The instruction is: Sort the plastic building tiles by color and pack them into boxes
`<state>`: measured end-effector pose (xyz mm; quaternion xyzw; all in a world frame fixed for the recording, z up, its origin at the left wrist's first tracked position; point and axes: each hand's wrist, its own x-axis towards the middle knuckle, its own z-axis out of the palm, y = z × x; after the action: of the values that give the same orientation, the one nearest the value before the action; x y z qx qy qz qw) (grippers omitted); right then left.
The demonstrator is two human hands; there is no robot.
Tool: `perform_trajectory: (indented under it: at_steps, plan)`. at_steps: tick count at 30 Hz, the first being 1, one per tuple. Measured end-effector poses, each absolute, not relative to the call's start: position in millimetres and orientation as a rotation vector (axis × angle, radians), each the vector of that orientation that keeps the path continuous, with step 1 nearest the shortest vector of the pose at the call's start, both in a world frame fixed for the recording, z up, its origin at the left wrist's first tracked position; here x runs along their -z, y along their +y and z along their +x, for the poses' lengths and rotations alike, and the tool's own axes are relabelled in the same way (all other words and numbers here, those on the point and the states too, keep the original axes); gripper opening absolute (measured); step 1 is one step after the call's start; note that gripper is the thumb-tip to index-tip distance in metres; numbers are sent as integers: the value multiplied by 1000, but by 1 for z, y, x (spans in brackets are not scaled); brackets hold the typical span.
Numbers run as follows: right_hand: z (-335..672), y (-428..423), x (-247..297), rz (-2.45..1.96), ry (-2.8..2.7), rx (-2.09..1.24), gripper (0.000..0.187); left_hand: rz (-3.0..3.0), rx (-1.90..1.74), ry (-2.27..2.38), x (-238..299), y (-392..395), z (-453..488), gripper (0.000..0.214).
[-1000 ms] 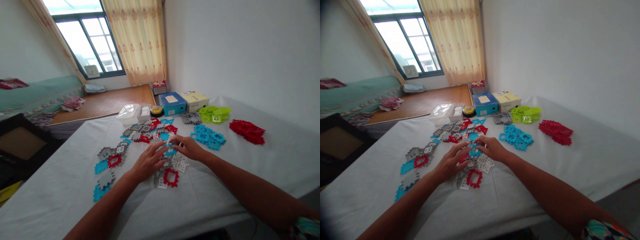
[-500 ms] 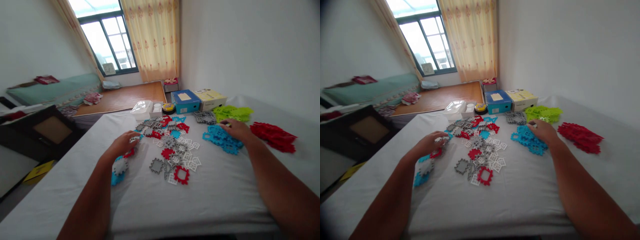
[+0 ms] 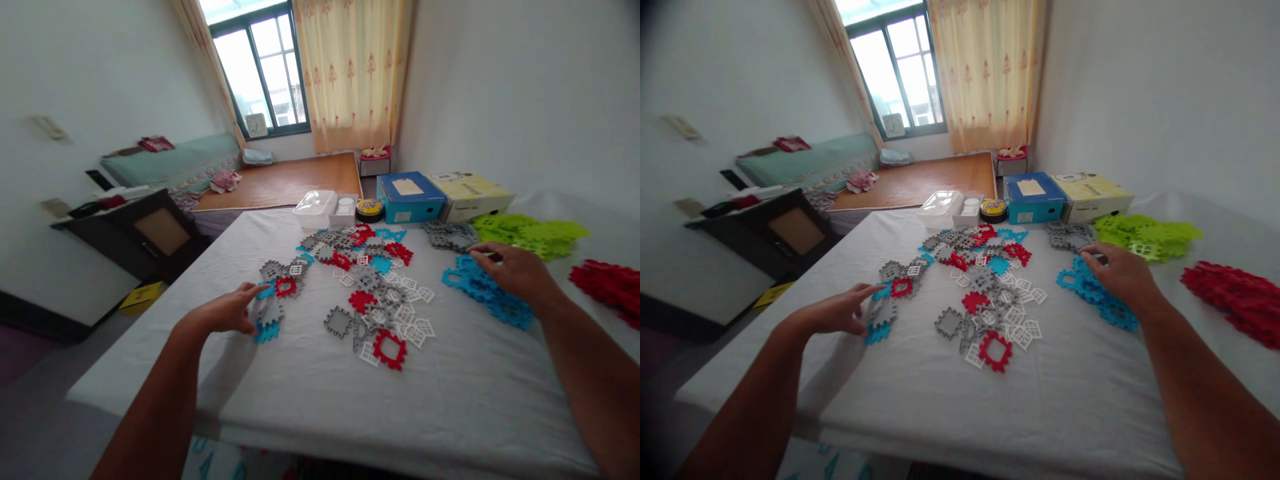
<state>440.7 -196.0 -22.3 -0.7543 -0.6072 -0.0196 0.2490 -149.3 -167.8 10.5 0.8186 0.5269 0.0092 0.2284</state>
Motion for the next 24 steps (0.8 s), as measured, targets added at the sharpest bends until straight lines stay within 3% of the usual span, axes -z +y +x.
perform_trajectory:
  at_steps: [8, 13, 19, 24]
  plan:
    - [405, -196, 29, -1821, -1772, -15, 32, 2454, -379, 1118, 13, -134, -64, 55]
    - [380, -201, 29, -1636, -1850, -73, 29, 2770, -599, 972, 7, -159, 1, 40]
    - [366, -201, 40, -1486, -2001, -112, 26, 3012, -262, 225, 13, -217, 57, 53]
    - [366, -200, 47, -1466, -2048, -131, 24, 3144, -236, 352, 32, -191, 69, 44]
